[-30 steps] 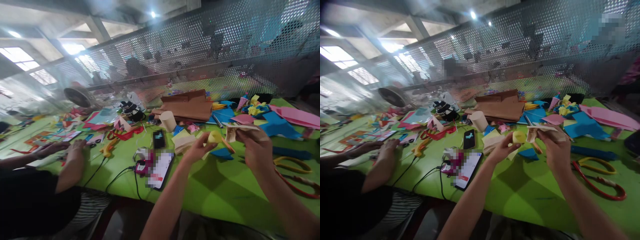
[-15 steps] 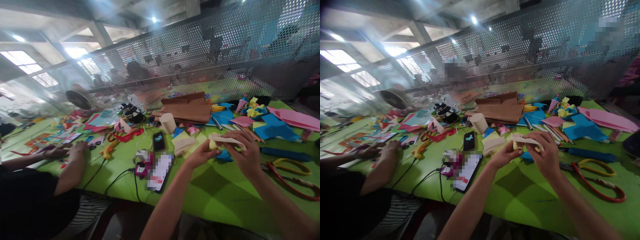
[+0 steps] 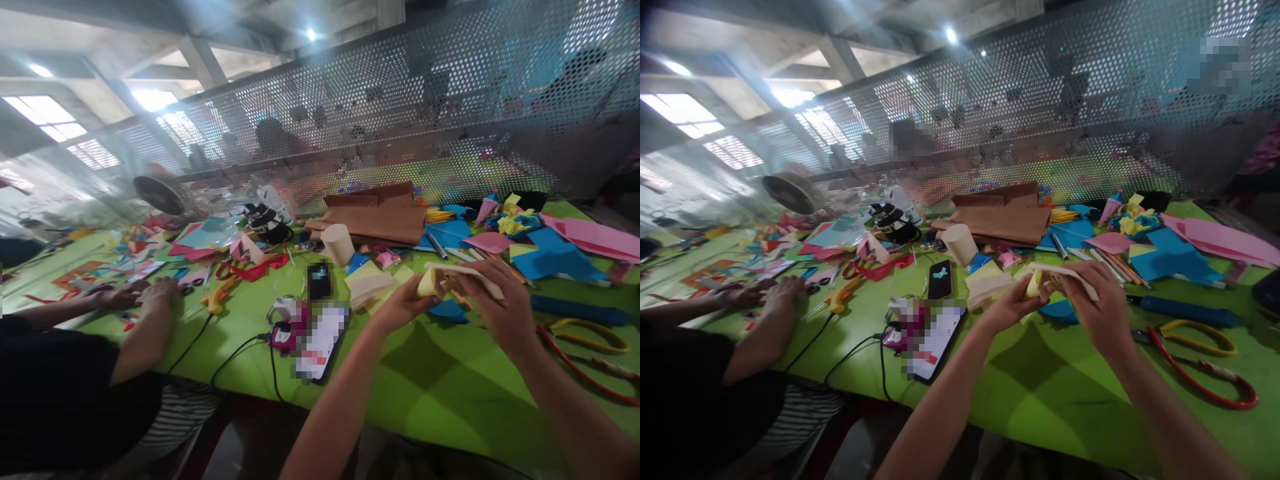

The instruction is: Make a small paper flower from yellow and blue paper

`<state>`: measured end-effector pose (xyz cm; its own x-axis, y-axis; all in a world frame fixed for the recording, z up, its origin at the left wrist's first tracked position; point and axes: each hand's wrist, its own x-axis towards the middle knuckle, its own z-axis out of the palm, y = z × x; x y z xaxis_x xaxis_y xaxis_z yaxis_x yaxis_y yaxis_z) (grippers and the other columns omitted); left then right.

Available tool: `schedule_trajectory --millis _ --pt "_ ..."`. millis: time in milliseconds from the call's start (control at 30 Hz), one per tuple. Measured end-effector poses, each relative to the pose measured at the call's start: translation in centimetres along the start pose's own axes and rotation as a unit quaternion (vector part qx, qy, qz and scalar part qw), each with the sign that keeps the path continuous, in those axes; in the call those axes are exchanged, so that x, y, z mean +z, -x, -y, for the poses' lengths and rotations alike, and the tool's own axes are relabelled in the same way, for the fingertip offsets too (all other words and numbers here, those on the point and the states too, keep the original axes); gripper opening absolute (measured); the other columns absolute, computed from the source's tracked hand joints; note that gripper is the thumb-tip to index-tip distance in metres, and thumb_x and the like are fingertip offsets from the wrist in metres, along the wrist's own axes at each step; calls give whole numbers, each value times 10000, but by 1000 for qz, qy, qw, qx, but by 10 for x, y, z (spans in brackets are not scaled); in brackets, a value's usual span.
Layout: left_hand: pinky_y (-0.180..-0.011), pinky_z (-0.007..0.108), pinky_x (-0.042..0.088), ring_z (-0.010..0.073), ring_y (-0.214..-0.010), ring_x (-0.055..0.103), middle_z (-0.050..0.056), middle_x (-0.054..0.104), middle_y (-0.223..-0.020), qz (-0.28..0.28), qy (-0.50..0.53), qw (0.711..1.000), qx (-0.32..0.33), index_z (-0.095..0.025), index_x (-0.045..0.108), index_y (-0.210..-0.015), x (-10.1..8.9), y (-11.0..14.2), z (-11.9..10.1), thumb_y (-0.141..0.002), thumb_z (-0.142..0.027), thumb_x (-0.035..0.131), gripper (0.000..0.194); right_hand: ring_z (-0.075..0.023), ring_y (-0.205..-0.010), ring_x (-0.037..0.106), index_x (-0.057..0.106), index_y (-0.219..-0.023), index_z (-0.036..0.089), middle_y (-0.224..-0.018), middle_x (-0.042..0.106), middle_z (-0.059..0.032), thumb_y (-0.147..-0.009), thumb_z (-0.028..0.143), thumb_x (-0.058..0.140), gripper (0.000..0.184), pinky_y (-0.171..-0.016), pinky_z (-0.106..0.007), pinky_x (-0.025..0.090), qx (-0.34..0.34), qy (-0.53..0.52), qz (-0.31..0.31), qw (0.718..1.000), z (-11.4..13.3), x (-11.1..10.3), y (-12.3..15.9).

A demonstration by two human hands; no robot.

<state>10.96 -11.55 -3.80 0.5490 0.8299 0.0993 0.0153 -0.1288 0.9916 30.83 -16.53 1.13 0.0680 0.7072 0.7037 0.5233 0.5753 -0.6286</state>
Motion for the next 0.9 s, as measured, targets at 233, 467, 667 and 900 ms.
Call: schedule_trajectory --millis 233,467,667,900 --pt "-808 272 467 173 -929 584 66 661 -1081 -18 -14 999 -27 -161 589 -1277 2 3 -7 -815 -521 782 616 -190 -694 600 741 -945 207 -784 685 -6 -777 381 776 243 -653 -323 468 162 -4 -157 974 -9 -6 0" --pt "-794 266 456 164 -907 571 57 661 -1051 -16 -26 999 -29 -159 597 -1279 4 2 -5 -841 -491 766 575 -193 -717 605 708 -965 213 -801 673 -8 -730 353 834 301 -657 -319 474 165 -80 -245 952 -17 -7 -3" --pt "-736 253 432 141 -843 523 48 633 -1009 8 -6 1000 -7 -150 584 -1300 4 0 -5 -846 -500 767 602 -270 -899 672 720 -1006 286 -966 722 -56 -920 287 669 100 -797 -412 520 37 10 -82 996 -7 -3 3" --pt "-800 270 465 159 -900 552 60 640 -1061 0 3 1000 14 -163 584 -1258 3 -1 0 -855 -505 757 556 -257 -937 709 706 -1167 295 -1085 739 -49 -914 240 670 262 -795 -400 558 -3 3 106 994 -4 2 3"
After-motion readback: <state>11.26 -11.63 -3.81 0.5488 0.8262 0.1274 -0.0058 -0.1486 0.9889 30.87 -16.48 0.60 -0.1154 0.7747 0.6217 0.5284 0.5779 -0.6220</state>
